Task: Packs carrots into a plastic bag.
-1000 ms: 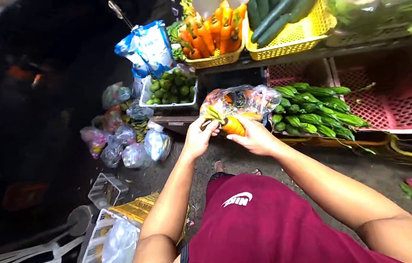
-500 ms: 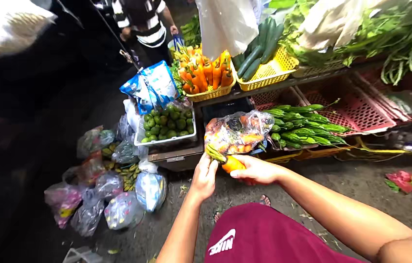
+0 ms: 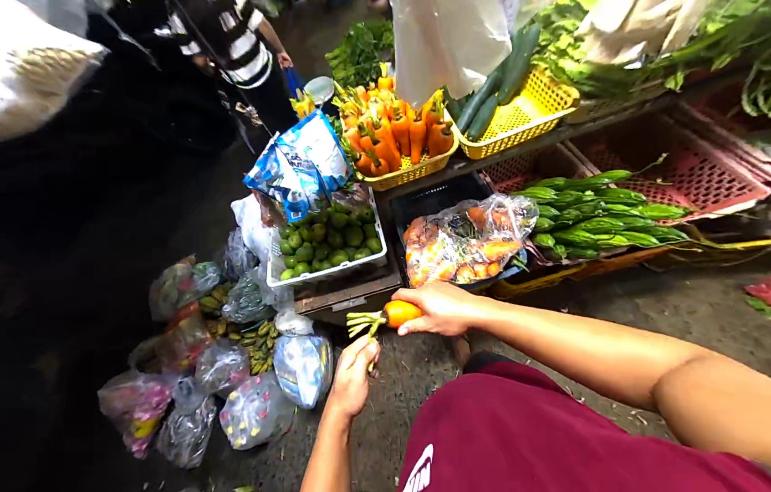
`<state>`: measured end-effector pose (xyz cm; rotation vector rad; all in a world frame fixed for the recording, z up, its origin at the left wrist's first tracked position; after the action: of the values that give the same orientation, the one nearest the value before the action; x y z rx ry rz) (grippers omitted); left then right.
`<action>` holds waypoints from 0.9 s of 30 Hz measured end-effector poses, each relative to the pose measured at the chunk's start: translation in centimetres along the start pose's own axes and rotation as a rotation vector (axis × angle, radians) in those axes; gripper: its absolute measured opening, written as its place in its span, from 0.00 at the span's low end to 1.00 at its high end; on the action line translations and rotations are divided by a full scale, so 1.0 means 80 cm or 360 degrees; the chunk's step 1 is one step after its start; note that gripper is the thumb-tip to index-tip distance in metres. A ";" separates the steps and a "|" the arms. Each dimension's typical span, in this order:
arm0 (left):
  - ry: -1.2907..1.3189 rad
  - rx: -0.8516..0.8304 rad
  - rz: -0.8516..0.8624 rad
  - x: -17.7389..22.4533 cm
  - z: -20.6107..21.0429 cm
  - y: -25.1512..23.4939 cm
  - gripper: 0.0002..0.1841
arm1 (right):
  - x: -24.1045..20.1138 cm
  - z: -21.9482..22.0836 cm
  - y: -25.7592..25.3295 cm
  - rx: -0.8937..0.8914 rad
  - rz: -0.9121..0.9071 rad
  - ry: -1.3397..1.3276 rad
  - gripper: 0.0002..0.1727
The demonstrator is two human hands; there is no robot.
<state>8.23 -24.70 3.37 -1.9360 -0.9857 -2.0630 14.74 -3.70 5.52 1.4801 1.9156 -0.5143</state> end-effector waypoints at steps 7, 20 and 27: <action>-0.0667 0.0269 0.0065 0.038 -0.004 -0.023 0.21 | 0.131 -0.078 -0.076 0.0578 0.0420 -0.0989 0.31; -0.0966 0.0571 -0.1505 -0.127 -0.044 -0.046 0.26 | 0.295 -0.307 -0.155 0.1046 0.0196 0.0081 0.32; -0.1074 0.0478 -0.1342 -0.087 -0.049 -0.125 0.25 | 0.323 -0.278 -0.175 0.0660 0.0380 0.0189 0.34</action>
<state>0.81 -21.35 -6.47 -2.3055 -2.4257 -1.3216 -8.11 24.98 1.99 2.0134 1.7546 -0.7592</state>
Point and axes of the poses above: each hand's wrist, its own y-axis away from the middle knuckle, its own z-axis out of the palm, x = y × z, the point moved 5 cm from there along -y, towards the middle knuckle, and after that the axes turned 14 degrees about -z, right-handed, at the moved point
